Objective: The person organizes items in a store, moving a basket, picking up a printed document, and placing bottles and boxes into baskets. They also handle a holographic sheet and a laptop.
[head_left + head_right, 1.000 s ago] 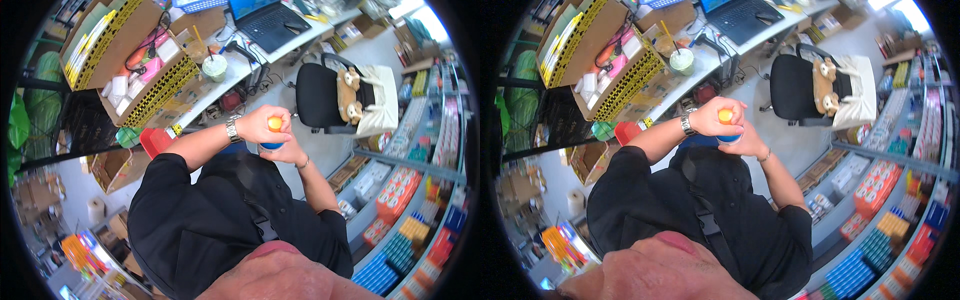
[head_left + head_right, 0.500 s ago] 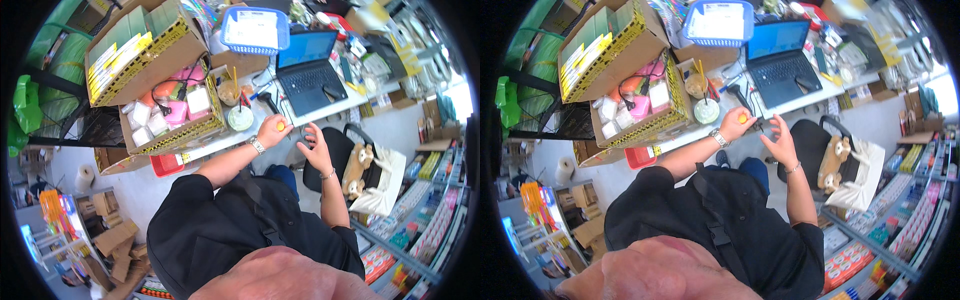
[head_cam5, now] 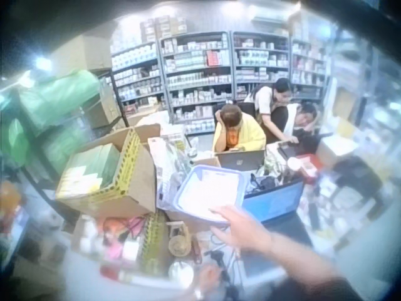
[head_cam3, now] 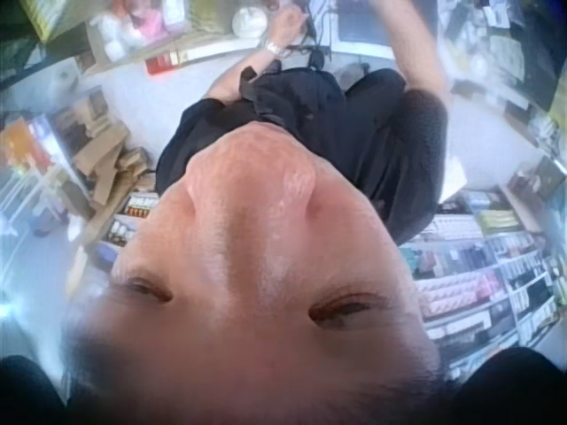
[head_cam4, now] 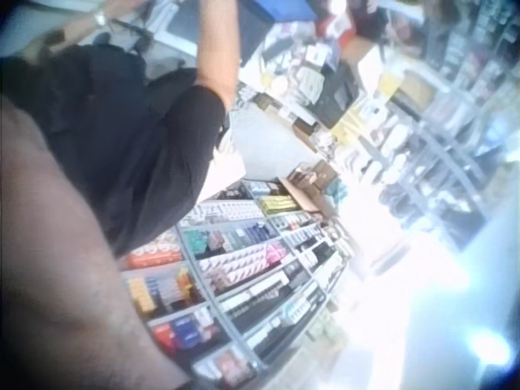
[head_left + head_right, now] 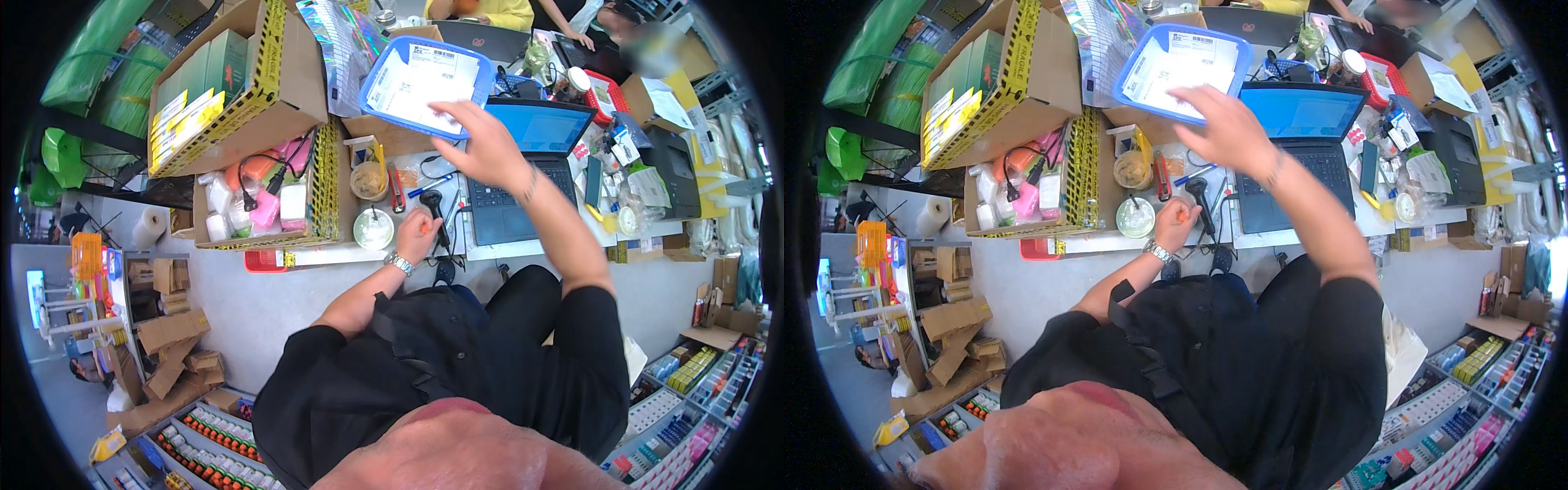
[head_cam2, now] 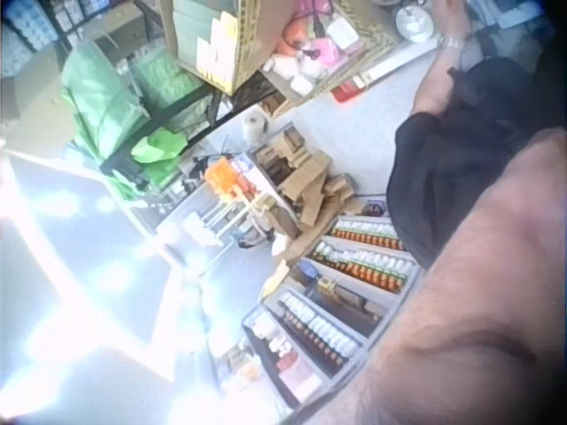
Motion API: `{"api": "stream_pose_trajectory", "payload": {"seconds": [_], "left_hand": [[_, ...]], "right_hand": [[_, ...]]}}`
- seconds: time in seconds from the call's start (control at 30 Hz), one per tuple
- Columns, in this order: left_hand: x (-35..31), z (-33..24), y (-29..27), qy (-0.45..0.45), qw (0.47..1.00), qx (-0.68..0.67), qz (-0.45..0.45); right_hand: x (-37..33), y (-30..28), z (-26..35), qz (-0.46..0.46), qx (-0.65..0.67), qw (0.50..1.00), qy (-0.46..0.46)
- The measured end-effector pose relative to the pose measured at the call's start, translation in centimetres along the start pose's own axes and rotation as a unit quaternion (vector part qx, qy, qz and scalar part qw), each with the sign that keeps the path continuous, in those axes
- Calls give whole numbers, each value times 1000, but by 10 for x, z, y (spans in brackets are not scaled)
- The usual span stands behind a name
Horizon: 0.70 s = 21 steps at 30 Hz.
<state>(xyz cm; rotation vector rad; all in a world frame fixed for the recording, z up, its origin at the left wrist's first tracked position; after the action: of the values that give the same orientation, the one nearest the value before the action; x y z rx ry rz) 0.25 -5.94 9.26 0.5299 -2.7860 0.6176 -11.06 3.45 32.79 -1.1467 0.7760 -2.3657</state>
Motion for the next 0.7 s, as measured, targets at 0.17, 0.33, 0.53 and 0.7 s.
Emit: {"api": "stream_pose_trajectory", "payload": {"seconds": [0.17, 0.33, 0.53, 0.7], "left_hand": [[0, -2, 4, 12, 998, 50, -23], [-2, -13, 3, 41, 991, 128, -15], [1, -55, -20, 33, 985, 165, -42], [36, -127, -39, 139, 969, 194, -58]], "right_hand": [[116, 91, -19, 111, -204, 948, -215], [181, 163, -32, 211, -316, 882, -279], [238, 164, -61, 139, -298, 878, -348], [268, 16, -24, -31, -278, 904, -324]]}}
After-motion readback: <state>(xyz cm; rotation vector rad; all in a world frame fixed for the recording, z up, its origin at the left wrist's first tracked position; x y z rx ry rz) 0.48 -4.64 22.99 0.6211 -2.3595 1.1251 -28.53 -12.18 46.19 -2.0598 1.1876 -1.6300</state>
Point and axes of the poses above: each hand's wrist, its own x-axis towards the middle knuckle, its own y-axis out of the palm, z = x × y, the point moved 8 cm from there along x, towards the middle knuckle, and after that the axes turned 5 degrees about -z, right-handed, at the moved point
